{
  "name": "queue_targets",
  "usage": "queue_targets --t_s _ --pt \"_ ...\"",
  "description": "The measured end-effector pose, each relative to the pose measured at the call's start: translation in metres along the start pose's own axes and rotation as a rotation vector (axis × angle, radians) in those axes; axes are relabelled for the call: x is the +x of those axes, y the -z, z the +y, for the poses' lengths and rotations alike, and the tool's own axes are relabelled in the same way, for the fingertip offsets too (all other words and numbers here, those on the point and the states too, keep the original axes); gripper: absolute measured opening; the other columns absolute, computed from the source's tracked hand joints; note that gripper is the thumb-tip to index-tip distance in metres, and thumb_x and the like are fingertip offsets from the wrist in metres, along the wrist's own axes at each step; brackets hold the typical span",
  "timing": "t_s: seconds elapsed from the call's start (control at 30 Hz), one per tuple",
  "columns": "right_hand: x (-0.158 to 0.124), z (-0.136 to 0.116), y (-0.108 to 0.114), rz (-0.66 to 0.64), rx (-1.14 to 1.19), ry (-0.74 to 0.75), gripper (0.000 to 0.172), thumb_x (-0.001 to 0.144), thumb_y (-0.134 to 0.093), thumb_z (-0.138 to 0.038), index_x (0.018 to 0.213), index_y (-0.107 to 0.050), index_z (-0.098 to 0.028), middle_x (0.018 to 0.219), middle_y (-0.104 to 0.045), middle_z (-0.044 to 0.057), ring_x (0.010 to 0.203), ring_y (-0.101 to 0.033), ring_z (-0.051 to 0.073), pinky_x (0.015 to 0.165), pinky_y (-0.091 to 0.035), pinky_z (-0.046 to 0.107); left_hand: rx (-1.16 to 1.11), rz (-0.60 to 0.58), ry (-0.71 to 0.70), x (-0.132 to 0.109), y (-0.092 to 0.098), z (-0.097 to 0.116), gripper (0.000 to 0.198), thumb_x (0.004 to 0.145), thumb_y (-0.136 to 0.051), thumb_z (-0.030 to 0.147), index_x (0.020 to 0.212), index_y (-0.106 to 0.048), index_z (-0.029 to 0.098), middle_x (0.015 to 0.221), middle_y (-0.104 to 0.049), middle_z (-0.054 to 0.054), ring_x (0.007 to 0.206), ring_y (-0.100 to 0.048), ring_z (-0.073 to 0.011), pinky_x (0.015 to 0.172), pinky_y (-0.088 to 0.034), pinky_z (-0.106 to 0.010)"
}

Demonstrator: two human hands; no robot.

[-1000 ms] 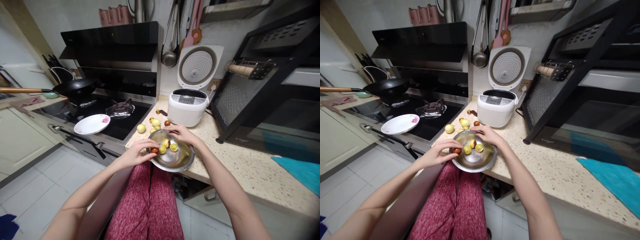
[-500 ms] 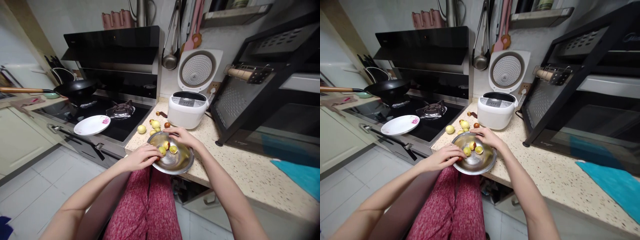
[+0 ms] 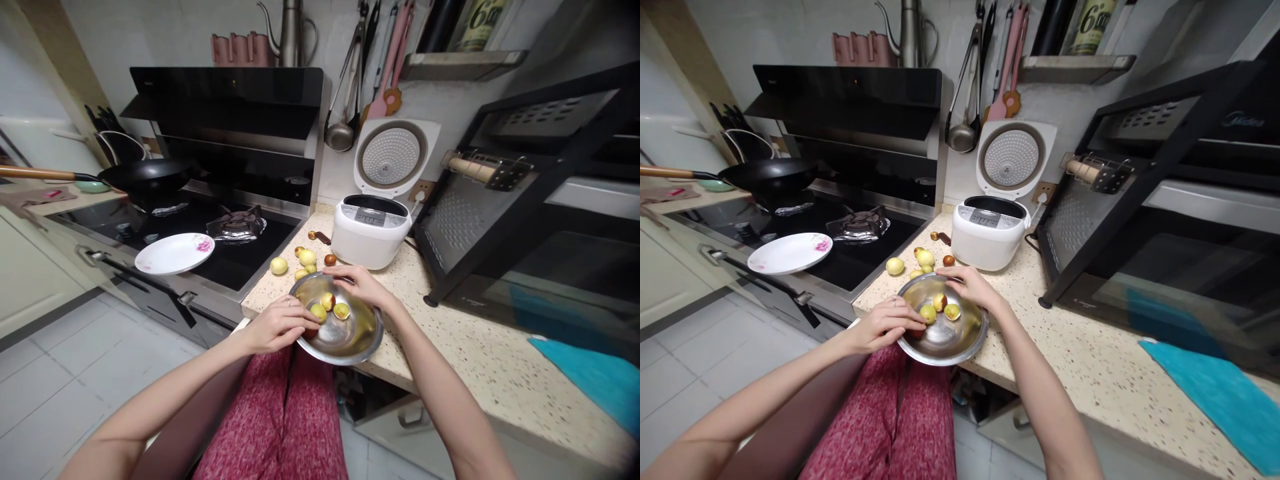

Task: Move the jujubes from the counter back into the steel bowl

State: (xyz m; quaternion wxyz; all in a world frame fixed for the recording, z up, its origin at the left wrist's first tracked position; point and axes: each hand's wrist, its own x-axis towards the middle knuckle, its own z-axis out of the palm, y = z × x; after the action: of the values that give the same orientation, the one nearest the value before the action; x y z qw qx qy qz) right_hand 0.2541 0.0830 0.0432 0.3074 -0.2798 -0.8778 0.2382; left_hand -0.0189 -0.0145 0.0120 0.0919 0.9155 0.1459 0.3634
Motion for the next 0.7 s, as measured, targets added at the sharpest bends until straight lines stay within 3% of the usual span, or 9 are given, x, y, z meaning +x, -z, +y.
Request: queue_targets --t_s 0.2,0.33,0.5,0.7 --pt "0.001 0.002 0.003 0.256 -0.06 -0.093 0.029 0.099 -0.057 -0.025 0.117 -0.08 -0.022 0.119 -0.079 0.008 0.114 -0.074 0.027 0.105 -0.056 0.046 -0.005 0.131 -0.08 -0.008 -0.004 -0.012 0.039 0.109 -0.039 0.026 0.121 -0.076 0.018 0.111 -0.081 -0.012 0.086 -0.068 -0.0202 0.085 -0.05 -0.036" --pt "0.0 0.009 0.004 0.352 -0.106 -0.112 0.029 0.099 -0.056 -0.023 0.113 -0.08 -0.022 0.117 -0.08 0.009 0.11 -0.075 0.026 0.101 -0.058 0.045 -0.042 0.255 -0.123 -0.014 -0.002 -0.019 0.042 0.109 -0.038 0.027 0.113 -0.08 0.02 0.101 -0.083 -0.01 0.072 -0.065 -0.0178 0.077 -0.049 -0.035" --pt "0.0 0.027 -0.006 0.329 -0.238 -0.089 0.036 0.098 -0.051 -0.017 0.125 -0.076 -0.021 0.126 -0.076 0.011 0.118 -0.071 0.027 0.107 -0.056 0.048 -0.127 0.352 -0.144 -0.016 -0.001 -0.026 0.048 0.11 -0.035 0.031 0.104 -0.082 0.019 0.091 -0.084 -0.01 0.065 -0.063 -0.0172 0.068 -0.046 -0.034" --pt "0.015 0.058 -0.027 0.246 -0.405 -0.046 0.054 0.098 -0.045 -0.012 0.15 -0.056 -0.021 0.154 -0.057 0.013 0.142 -0.054 0.027 0.119 -0.046 0.049 -0.172 0.378 -0.125 -0.013 -0.007 -0.028 0.048 0.109 -0.037 0.029 0.099 -0.082 0.016 0.088 -0.083 -0.011 0.079 -0.067 -0.0206 0.078 -0.052 -0.036"
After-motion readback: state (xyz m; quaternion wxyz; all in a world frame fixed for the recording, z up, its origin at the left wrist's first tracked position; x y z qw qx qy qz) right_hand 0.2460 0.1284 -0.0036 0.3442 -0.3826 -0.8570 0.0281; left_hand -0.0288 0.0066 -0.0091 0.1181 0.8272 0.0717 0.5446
